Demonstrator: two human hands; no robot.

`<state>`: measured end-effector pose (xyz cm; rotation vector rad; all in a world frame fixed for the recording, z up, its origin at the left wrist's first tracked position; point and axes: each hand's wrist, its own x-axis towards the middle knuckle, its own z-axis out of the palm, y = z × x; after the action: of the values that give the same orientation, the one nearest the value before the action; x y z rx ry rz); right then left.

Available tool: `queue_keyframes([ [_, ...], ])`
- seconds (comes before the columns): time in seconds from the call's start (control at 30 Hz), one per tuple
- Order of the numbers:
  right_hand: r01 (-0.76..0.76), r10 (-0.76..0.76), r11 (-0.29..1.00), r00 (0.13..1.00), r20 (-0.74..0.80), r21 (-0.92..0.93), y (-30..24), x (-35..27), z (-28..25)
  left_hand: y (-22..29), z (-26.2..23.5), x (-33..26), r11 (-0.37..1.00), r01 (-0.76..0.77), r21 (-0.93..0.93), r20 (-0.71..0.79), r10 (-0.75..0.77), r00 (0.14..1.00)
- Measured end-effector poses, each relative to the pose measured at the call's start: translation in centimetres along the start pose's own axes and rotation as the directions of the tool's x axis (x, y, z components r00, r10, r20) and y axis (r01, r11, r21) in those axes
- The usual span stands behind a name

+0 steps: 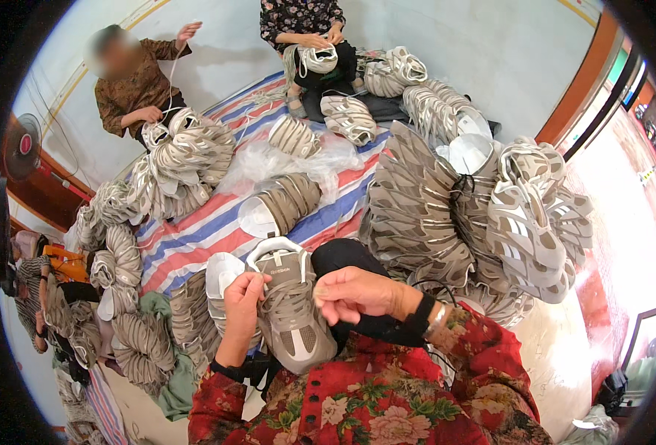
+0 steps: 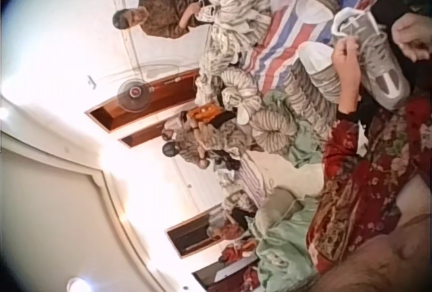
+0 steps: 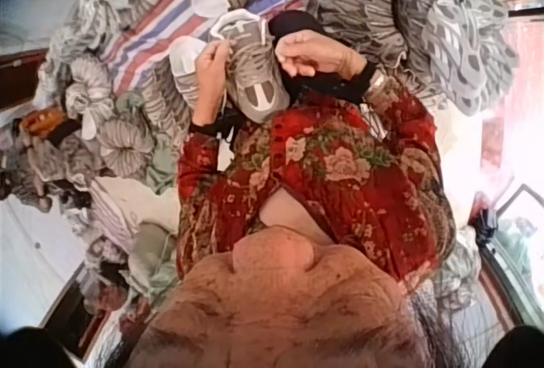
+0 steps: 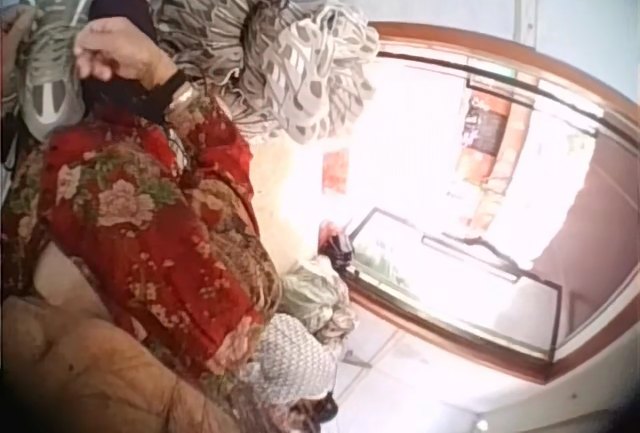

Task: Lacing and inspecting multiple pairs of sneakers in a factory setting.

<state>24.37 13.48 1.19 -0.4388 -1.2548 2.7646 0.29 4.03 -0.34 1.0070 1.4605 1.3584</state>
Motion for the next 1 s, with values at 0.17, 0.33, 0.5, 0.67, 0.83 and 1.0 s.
queue_keyframes([
  [0.17,0.666,-0.578,0.723,0.73,0.364,-0.186,-10.2,-4.2,12.4,-1.1,-0.9,0.1,0.994,0.085,0.063,-0.071,-0.081,0.994],
  [0.33,0.916,-0.888,0.186,0.001,0.46,0.356,-10.4,-5.2,19.5,0.4,-0.3,-0.7,0.981,0.046,0.186,-0.081,-0.031,0.996],
  [0.5,0.952,-0.71,0.194,-0.029,0.703,0.236,-12.0,-6.2,19.2,-1.3,-1.1,-0.1,0.981,0.015,0.196,-0.066,-0.002,0.998],
  [0.67,0.909,-0.661,0.097,-0.245,0.709,0.405,-12.2,-7.4,20.5,-1.0,-2.1,-0.2,0.968,-0.013,0.252,0.057,-0.002,0.998],
  [0.83,0.906,-0.638,0.411,0.206,0.741,0.101,-12.5,-13.0,19.8,-0.1,-2.3,0.1,0.956,-0.021,0.293,0.07,0.001,0.998],
  [1.0,0.961,-0.734,0.056,-0.143,0.664,0.269,-11.7,-9.9,21.1,1.8,-0.3,-0.7,0.946,-0.122,0.301,0.059,0.109,0.992],
])
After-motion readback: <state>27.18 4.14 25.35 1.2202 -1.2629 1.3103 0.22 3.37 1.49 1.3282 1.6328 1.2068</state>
